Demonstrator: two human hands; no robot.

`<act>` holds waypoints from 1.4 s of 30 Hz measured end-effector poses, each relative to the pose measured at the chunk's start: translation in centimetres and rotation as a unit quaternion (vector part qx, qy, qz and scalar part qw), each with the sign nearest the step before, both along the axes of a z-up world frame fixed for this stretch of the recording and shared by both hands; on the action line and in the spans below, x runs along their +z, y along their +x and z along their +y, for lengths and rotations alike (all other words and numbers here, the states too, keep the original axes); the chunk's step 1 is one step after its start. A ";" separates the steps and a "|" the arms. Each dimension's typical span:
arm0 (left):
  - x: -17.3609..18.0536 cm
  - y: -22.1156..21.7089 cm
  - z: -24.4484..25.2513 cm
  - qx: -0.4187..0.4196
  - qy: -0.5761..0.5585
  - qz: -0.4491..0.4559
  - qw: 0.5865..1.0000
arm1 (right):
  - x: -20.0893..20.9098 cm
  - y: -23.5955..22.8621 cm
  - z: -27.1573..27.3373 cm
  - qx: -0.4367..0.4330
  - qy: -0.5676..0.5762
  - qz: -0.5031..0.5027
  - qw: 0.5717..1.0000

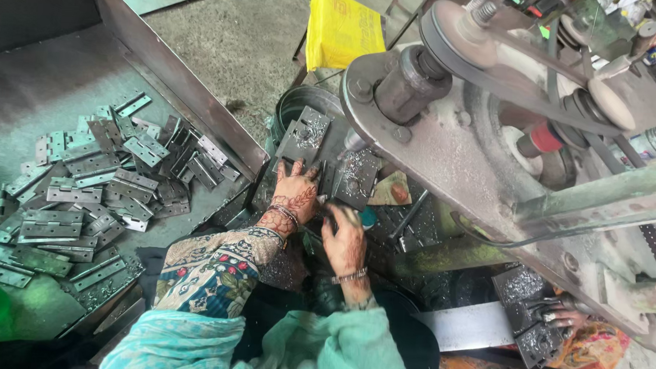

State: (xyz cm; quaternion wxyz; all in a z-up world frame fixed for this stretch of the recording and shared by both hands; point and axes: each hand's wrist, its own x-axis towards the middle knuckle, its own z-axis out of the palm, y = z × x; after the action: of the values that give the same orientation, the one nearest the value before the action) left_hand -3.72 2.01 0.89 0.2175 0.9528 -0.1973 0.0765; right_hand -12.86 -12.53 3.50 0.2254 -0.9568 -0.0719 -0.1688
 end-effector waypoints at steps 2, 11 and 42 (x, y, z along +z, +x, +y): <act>-0.2 0.3 -0.6 -0.004 0.034 0.017 0.999 | -0.2 -3.0 -0.5 -0.014 -0.028 0.124 0.992; -0.8 3.6 -1.9 0.014 0.034 0.020 0.999 | -5.9 -8.0 -1.3 -0.051 -0.074 0.328 0.940; -1.8 4.2 -2.3 0.018 0.041 0.003 0.999 | -9.4 -9.3 -2.0 -0.066 -0.009 0.300 0.951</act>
State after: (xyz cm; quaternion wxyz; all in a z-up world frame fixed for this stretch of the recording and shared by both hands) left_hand 0.45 -0.25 -0.94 0.1773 0.9646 -0.1825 0.0695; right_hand -22.20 -14.51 -5.91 0.2167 -0.9678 0.0615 0.1125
